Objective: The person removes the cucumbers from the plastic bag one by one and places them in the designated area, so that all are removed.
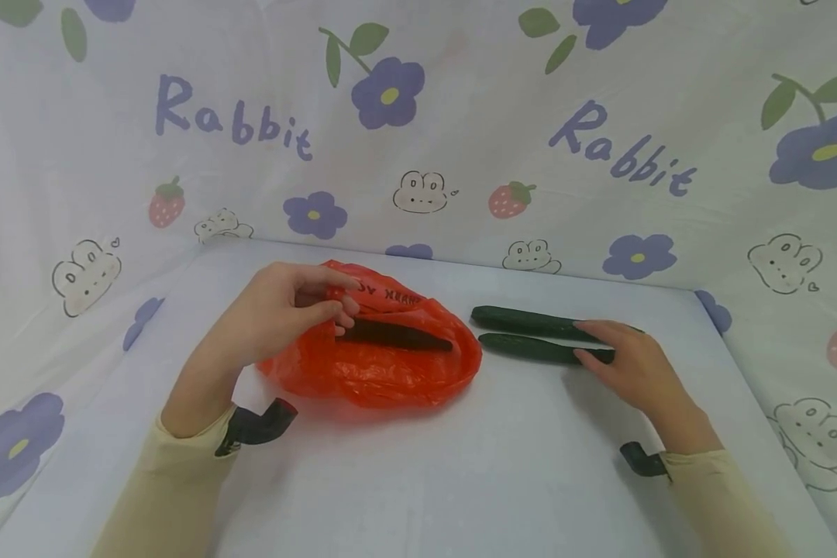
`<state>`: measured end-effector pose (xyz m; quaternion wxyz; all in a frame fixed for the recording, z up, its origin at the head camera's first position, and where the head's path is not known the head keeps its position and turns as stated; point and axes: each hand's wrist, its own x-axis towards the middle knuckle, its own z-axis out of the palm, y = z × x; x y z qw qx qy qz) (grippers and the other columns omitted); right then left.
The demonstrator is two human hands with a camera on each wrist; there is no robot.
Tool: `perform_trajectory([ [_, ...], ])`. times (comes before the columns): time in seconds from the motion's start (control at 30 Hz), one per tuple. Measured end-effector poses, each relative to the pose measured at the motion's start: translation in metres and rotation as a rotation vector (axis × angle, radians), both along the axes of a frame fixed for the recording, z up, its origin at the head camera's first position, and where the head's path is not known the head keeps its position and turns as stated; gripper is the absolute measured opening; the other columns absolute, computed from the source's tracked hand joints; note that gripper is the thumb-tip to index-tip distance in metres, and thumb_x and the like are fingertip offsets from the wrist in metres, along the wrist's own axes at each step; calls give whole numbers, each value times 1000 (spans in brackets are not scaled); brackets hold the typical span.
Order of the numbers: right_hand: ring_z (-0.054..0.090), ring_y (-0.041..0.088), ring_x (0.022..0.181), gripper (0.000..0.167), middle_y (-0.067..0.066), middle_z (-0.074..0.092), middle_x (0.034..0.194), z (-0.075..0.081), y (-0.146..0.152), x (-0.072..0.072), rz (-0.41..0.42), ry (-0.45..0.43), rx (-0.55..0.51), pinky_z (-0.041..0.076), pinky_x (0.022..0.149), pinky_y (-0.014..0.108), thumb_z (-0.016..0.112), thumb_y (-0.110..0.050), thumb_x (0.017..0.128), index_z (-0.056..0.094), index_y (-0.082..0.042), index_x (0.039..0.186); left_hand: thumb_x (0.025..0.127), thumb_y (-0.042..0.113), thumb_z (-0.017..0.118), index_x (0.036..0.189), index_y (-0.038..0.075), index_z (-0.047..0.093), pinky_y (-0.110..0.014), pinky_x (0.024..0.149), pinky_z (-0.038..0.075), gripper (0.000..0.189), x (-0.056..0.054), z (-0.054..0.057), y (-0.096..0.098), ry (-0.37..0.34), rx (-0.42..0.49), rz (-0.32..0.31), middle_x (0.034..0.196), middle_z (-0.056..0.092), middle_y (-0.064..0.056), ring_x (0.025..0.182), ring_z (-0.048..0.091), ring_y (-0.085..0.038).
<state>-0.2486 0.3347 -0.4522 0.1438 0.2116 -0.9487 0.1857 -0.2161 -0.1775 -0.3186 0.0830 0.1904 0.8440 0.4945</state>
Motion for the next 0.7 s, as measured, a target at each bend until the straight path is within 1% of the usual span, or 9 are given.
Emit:
perform_trajectory([
  [0.17, 68, 42, 122, 45, 18, 74, 128, 10, -17, 1, 30, 61, -48, 53, 102, 64, 88, -7, 89, 75, -4, 132, 104, 1, 69, 138, 3, 72, -34, 92, 63, 35, 1, 2, 0, 9, -11, 0, 106, 78, -8, 95, 77, -23],
  [0.33, 67, 43, 123, 44, 19, 74, 129, 17, -32, 2, 47, 74, -64, 53, 102, 64, 87, -8, 91, 75, -4, 132, 103, -1, 69, 138, 4, 72, -34, 92, 63, 35, -1, 2, 0, 29, -26, -4, 105, 78, -7, 95, 78, -21],
  [0.53, 68, 42, 124, 45, 17, 74, 130, 19, -43, 0, 68, 90, -74, 53, 103, 63, 87, -8, 90, 75, -4, 133, 103, 0, 68, 138, 3, 72, -34, 91, 63, 35, 0, 2, -1, 24, -18, -3, 106, 78, -8, 95, 78, -22],
  [0.7, 67, 41, 126, 44, 17, 74, 132, 23, -53, 0, 77, 73, -82, 53, 104, 63, 85, -8, 93, 74, -5, 135, 103, 0, 68, 138, 3, 72, -34, 92, 63, 35, 1, 2, -1, 15, -15, -1, 107, 78, -8, 96, 78, -23],
])
